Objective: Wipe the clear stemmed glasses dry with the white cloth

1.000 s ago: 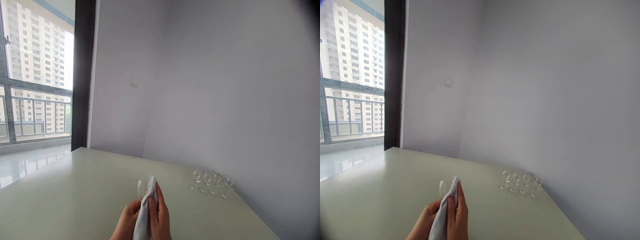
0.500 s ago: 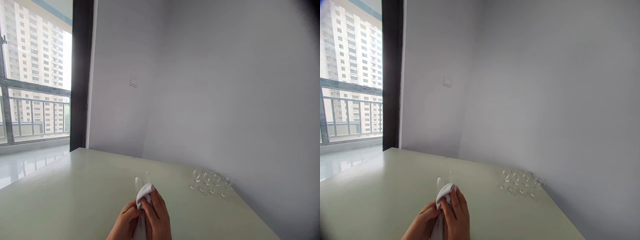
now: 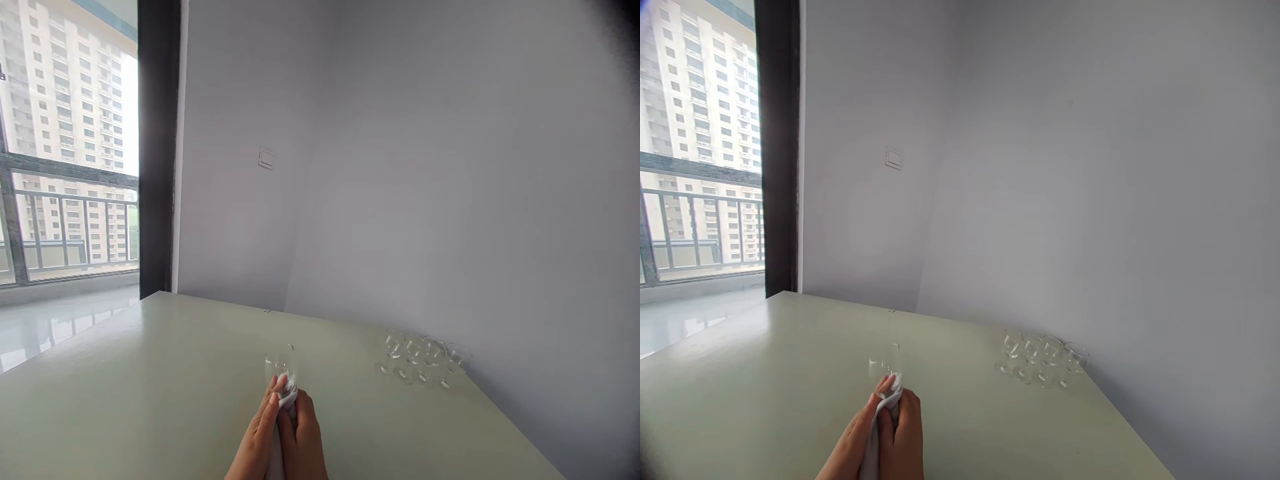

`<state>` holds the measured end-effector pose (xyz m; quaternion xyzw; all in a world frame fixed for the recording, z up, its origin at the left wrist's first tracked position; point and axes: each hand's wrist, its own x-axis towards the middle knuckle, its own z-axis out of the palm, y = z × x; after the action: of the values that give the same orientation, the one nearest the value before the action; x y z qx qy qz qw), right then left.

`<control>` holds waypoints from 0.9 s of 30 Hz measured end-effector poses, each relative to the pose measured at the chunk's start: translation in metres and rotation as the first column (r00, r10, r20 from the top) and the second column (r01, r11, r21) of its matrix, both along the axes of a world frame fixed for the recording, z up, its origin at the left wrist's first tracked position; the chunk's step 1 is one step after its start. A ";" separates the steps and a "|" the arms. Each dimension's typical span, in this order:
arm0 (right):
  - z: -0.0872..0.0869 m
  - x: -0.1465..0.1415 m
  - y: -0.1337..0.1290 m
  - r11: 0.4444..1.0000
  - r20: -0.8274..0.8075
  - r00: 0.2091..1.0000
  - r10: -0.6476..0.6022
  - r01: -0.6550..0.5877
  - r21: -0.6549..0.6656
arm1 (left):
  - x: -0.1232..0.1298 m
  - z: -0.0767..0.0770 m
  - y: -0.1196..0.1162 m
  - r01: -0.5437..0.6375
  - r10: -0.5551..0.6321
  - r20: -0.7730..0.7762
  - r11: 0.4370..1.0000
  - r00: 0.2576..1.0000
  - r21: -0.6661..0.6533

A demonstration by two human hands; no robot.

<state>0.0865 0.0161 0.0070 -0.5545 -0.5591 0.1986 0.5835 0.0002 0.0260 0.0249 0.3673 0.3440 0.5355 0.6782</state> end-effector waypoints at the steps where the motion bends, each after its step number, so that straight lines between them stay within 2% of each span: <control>1: 0.001 0.001 0.001 0.999 0.008 1.000 0.027 -0.026 -0.046 | 0.001 -0.002 0.001 -0.010 0.010 -0.013 1.000 1.000 0.012; 4: 0.002 0.009 0.002 0.988 0.113 0.989 0.099 -0.083 -0.132 | -0.001 0.000 0.005 0.035 -0.036 -0.012 0.999 0.999 -0.030; 8: 0.009 0.015 0.001 0.996 0.402 0.911 0.093 -0.078 -0.053 | -0.012 0.013 0.006 0.223 -0.214 0.071 0.961 0.974 -0.164; 11: 0.022 0.013 -0.005 0.988 0.423 0.896 0.133 -0.152 0.012 | -0.018 0.024 0.003 0.301 -0.270 0.195 0.941 0.943 -0.155; 14: 0.030 0.012 -0.010 0.981 0.419 0.901 0.115 -0.170 0.096 | -0.019 0.029 0.002 0.321 -0.276 0.273 0.937 0.922 -0.139; 16: 0.030 0.014 -0.010 0.971 0.478 0.871 0.110 -0.197 0.137 | -0.021 0.028 0.007 0.292 -0.244 0.282 0.946 0.928 -0.141; 18: 0.026 0.020 -0.008 0.971 0.491 0.861 0.133 -0.213 0.110 | -0.024 0.025 0.015 0.210 -0.163 0.261 0.965 0.952 -0.160; 20: 0.024 0.029 -0.005 0.990 0.381 0.918 0.112 -0.135 0.034 | -0.029 0.022 0.026 0.088 -0.050 0.232 0.984 0.971 -0.156; 23: 0.025 0.046 -0.001 0.998 0.178 0.983 -0.053 0.061 -0.035 | -0.036 0.017 0.038 0.012 0.007 0.219 0.996 0.976 -0.085; 25: 0.026 0.052 0.000 0.994 0.133 0.985 -0.106 0.106 0.004 | -0.038 0.015 0.039 0.009 0.004 0.211 0.998 0.977 -0.060; 27: 0.025 0.048 -0.001 0.988 0.245 0.967 -0.068 0.030 0.154 | -0.037 0.016 0.035 -0.009 0.022 0.197 0.998 0.980 -0.066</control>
<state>0.1349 0.0152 0.0320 -0.5437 -0.6276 0.0705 0.5528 -0.0365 0.0610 0.0409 0.2875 0.2948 0.5631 0.7165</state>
